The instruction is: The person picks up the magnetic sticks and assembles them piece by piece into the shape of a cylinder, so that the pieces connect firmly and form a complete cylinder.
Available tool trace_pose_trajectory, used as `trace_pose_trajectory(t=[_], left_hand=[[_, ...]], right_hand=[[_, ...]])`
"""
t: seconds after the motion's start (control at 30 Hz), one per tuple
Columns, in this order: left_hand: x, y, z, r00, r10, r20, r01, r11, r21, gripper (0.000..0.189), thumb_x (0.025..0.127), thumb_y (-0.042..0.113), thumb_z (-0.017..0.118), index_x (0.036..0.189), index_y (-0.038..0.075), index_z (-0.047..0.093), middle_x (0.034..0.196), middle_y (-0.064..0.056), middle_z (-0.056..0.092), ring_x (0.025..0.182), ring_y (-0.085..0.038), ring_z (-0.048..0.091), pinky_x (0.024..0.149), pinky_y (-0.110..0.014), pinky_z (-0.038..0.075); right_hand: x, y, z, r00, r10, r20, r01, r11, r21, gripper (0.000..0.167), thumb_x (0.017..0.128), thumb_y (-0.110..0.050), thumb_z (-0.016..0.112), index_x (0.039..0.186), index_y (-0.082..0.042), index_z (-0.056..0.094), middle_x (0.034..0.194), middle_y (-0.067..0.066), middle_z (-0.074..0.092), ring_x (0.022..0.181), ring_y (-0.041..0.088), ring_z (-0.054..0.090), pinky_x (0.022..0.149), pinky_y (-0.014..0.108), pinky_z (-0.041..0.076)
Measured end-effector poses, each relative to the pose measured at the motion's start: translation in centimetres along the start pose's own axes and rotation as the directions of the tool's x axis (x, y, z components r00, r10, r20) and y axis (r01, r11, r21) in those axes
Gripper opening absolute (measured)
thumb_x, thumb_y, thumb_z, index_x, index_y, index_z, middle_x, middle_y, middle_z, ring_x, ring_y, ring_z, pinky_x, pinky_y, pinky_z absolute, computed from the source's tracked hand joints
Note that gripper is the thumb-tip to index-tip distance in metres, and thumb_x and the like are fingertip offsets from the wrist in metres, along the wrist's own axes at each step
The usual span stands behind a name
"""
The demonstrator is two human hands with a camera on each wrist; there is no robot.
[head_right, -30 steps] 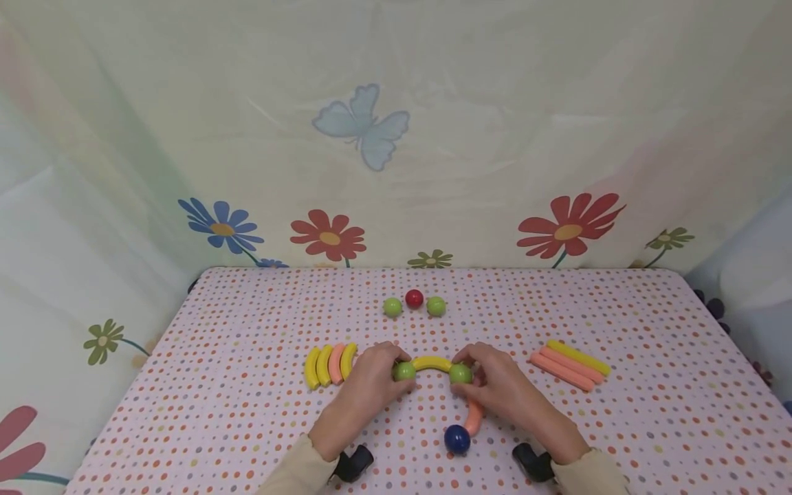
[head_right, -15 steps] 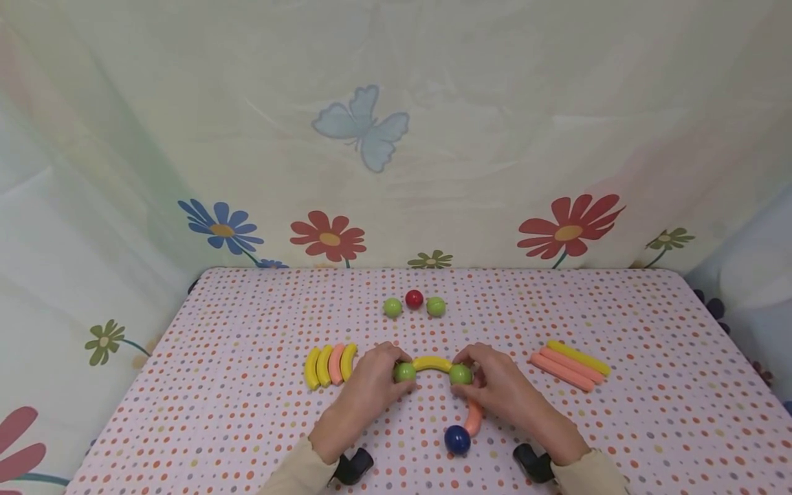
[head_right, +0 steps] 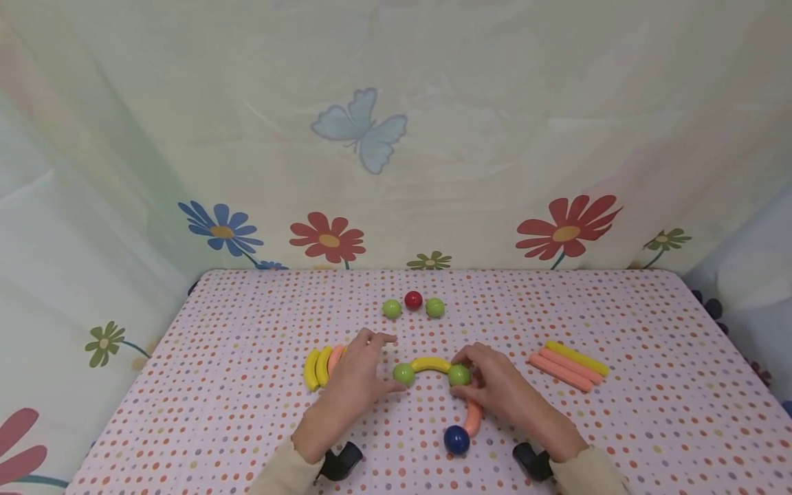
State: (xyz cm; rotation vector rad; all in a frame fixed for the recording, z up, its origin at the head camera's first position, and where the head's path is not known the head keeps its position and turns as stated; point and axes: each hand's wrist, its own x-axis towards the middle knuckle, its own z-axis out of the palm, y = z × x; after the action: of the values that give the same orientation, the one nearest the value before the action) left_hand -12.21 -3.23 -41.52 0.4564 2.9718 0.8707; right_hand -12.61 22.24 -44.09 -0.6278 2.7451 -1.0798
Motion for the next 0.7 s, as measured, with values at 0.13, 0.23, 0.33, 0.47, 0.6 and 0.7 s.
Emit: trace_pose_trajectory(t=[0.13,0.23,0.33,0.47,0.6,0.7], left_hand=[[0.4,-1.0,-1.3,0.995,-0.081,-0.063,0.084,0.996,0.043,0.053,0.076,-0.009,0.087,0.125,0.002,0.069,0.112,-0.014,0.058,0.098,-0.027,0.056,0.066,-0.035,0.052],[0.7,-1.8,-1.5,0.989,-0.123,-0.086,0.129,0.989,0.065,0.047,0.077,-0.019,0.078,0.120,-0.001,0.070,0.110,-0.017,0.059,0.095,-0.029,0.057,0.062,-0.035,0.052],[0.9,-2.3,-1.2,0.987,-0.139,-0.078,0.145,0.986,0.080,0.044,0.078,-0.020,0.078,0.117,-0.003,0.071,0.109,-0.018,0.059,0.096,-0.031,0.059,0.068,-0.038,0.055],[1.0,-2.6,-0.6,0.989,-0.137,-0.054,0.141,0.987,0.074,0.041,0.078,-0.018,0.081,0.115,-0.004,0.071,0.108,-0.019,0.062,0.096,-0.033,0.062,0.075,-0.041,0.057],[1.1,-2.4,-0.4,0.990,-0.131,-0.046,0.134,0.989,0.066,0.037,0.079,-0.019,0.077,0.113,-0.006,0.072,0.103,-0.019,0.065,0.090,-0.031,0.065,0.073,-0.040,0.058],[0.8,-2.3,-0.4,0.991,-0.127,-0.031,0.129,0.990,0.061,0.026,0.081,-0.015,0.078,0.105,-0.007,0.072,0.093,-0.016,0.063,0.082,-0.027,0.062,0.072,-0.037,0.056]], right_hand=[[0.4,-0.2,0.0,1.000,0.002,-0.001,-0.002,1.000,0.001,0.036,0.082,-0.013,0.090,0.110,-0.005,0.069,0.102,-0.001,0.067,0.075,0.005,0.056,0.061,0.024,0.050],[0.9,-0.4,0.1,1.000,0.007,0.005,-0.007,1.000,0.007,0.036,0.081,-0.012,0.091,0.110,-0.005,0.070,0.100,-0.002,0.067,0.074,0.006,0.055,0.061,0.024,0.049],[1.6,-0.6,0.1,1.000,0.009,0.013,-0.009,1.000,0.012,0.037,0.081,-0.013,0.091,0.110,-0.005,0.070,0.099,-0.001,0.068,0.073,0.006,0.055,0.060,0.024,0.048],[2.6,-0.7,0.1,1.000,0.012,0.015,-0.012,1.000,0.006,0.036,0.081,-0.013,0.091,0.110,-0.005,0.071,0.100,0.000,0.068,0.074,0.008,0.055,0.061,0.024,0.047],[3.5,-0.8,0.2,1.000,0.019,-0.002,-0.019,1.000,-0.006,0.036,0.081,-0.012,0.091,0.110,-0.004,0.071,0.102,0.004,0.069,0.075,0.010,0.055,0.061,0.024,0.047],[3.9,-0.8,0.3,0.999,0.033,-0.014,-0.033,0.999,-0.012,0.037,0.081,-0.012,0.091,0.111,-0.003,0.071,0.103,0.006,0.069,0.074,0.011,0.055,0.061,0.024,0.046]])
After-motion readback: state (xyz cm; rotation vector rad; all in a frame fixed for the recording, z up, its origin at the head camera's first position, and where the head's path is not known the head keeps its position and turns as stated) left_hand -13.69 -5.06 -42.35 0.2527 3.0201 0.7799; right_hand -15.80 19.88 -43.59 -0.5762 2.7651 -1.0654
